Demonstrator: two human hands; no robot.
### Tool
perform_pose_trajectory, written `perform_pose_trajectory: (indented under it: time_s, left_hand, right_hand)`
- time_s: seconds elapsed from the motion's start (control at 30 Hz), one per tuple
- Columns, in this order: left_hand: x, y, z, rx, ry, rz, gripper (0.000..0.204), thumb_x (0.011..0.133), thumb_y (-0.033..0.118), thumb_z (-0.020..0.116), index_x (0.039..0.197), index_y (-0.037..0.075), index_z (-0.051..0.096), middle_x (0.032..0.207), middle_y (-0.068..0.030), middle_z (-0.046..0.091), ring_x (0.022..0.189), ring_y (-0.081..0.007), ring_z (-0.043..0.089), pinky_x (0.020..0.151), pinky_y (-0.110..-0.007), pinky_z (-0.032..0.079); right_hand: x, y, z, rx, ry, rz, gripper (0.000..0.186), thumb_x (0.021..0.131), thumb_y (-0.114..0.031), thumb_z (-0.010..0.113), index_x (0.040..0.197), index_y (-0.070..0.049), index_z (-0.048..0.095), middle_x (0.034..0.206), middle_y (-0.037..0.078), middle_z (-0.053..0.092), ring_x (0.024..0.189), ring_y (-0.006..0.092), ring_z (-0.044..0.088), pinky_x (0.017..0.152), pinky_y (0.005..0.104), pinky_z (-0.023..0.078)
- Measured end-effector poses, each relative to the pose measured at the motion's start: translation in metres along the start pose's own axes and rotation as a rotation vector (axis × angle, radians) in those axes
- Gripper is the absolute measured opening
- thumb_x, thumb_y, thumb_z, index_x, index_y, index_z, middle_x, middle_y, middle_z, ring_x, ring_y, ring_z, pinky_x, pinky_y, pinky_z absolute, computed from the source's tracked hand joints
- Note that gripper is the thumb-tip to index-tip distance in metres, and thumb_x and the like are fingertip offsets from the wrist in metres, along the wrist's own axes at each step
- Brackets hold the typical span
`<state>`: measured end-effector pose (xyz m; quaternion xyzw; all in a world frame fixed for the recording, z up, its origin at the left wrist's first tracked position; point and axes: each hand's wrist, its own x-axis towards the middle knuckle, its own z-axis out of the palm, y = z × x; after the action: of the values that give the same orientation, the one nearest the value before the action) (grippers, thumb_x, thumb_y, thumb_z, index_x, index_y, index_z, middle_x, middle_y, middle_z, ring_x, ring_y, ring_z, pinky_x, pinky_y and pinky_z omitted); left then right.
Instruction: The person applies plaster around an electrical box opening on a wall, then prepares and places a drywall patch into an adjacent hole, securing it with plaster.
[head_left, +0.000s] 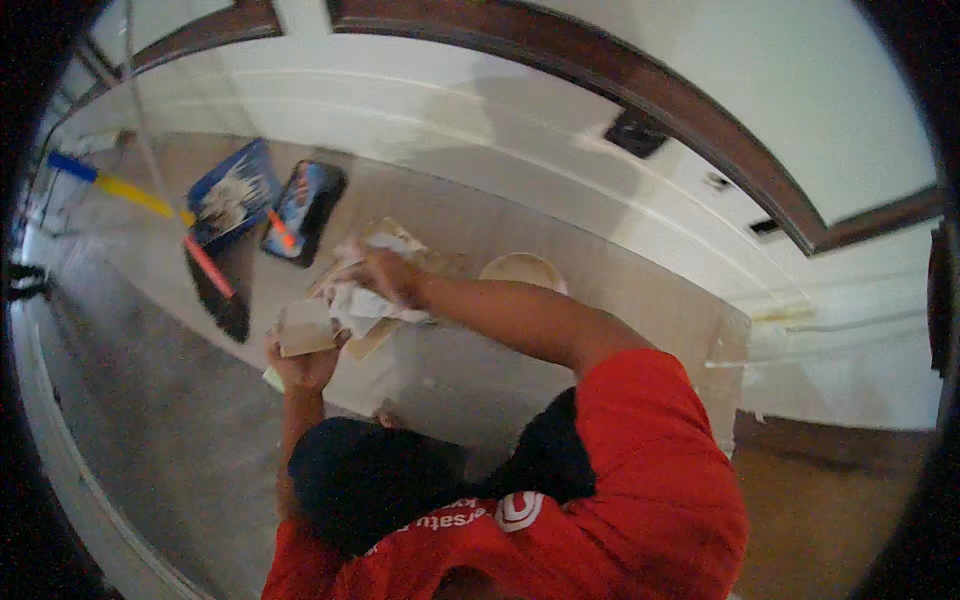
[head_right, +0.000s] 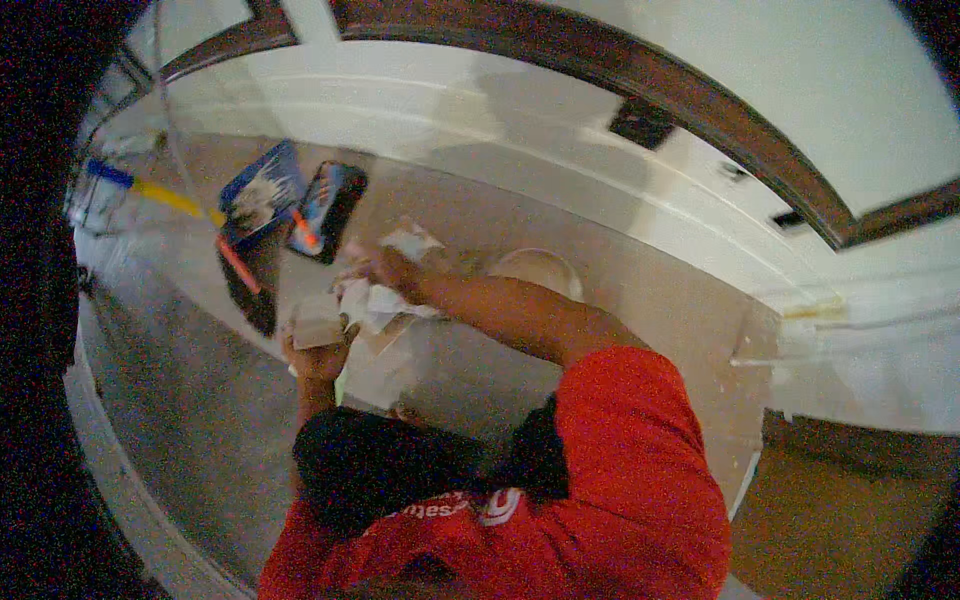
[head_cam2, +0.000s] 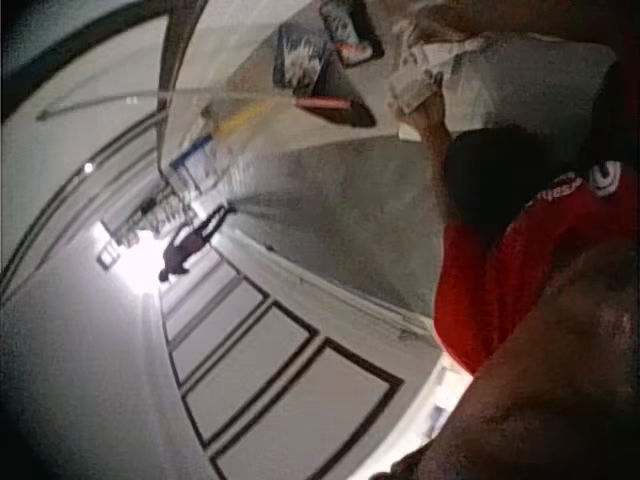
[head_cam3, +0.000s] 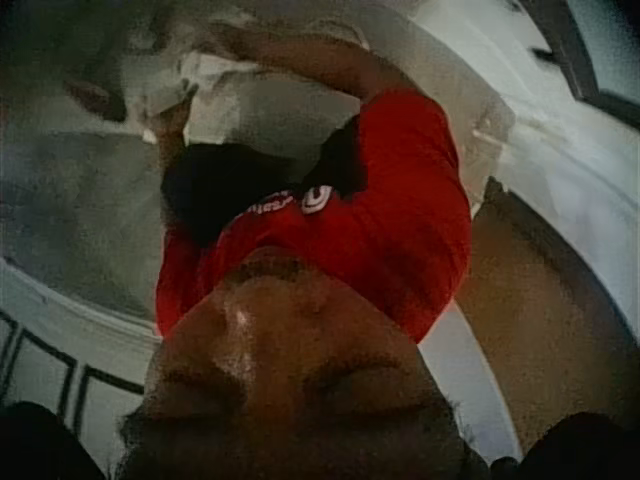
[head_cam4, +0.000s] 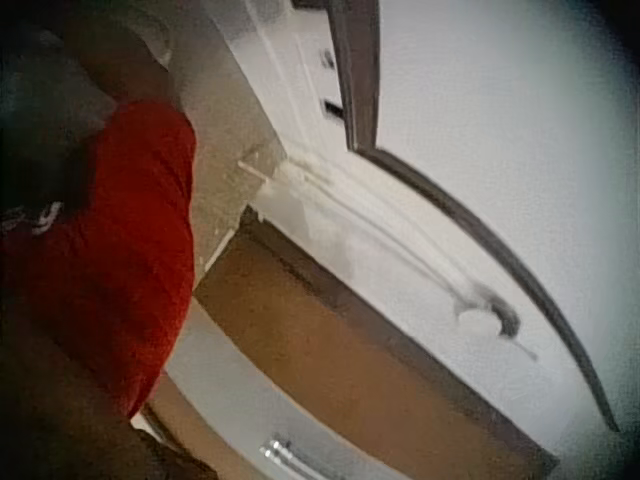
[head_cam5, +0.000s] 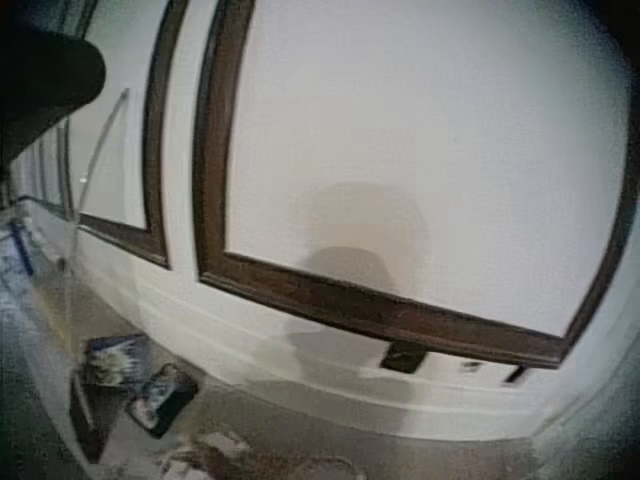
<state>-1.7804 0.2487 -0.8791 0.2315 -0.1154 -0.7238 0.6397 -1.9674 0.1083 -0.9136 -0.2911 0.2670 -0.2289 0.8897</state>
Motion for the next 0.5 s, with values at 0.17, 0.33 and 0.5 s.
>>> perform_pose_trajectory:
  time_s: [0.17,0.33,0.5]
  left_hand:
    - [0.006,0.006,-0.001,-0.134,-0.124,0.030,0.069,0.082,0.053,0.056,0.136,0.010,0.052,0.144,-0.0189,0.047,0.099,-0.0330,0.063,0.086,-0.051,0.050]
    - [-0.012,0.015,-0.009,-0.089,0.043,0.027,0.064,0.084,0.049,0.055,0.132,0.007,0.054,0.137,-0.0190,0.053,0.103,-0.0325,0.064,0.086,-0.051,0.051]
    - [0.007,-0.011,-0.027,0.022,0.150,-0.109,0.058,0.085,0.047,0.056,0.126,0.006,0.055,0.121,-0.0174,0.063,0.100,-0.0331,0.065,0.085,-0.045,0.053]
  right_hand:
    - [0.007,-0.024,-0.050,-0.815,0.174,-0.407,0.055,0.096,-0.042,0.056,0.137,-0.005,0.052,0.110,0.011,0.069,0.089,0.0200,0.065,0.081,0.0374,0.052]
    - [-0.011,-0.054,-0.022,-1.021,0.424,-0.015,0.054,0.089,-0.033,0.067,0.133,-0.003,0.056,0.109,0.014,0.070,0.085,0.0250,0.068,0.079,0.0370,0.053]
    - [-0.031,-0.010,-0.041,-1.504,0.298,-0.383,0.043,0.086,-0.030,0.066,0.122,-0.007,0.065,0.112,0.023,0.067,0.094,0.0371,0.067,0.085,0.0442,0.052]
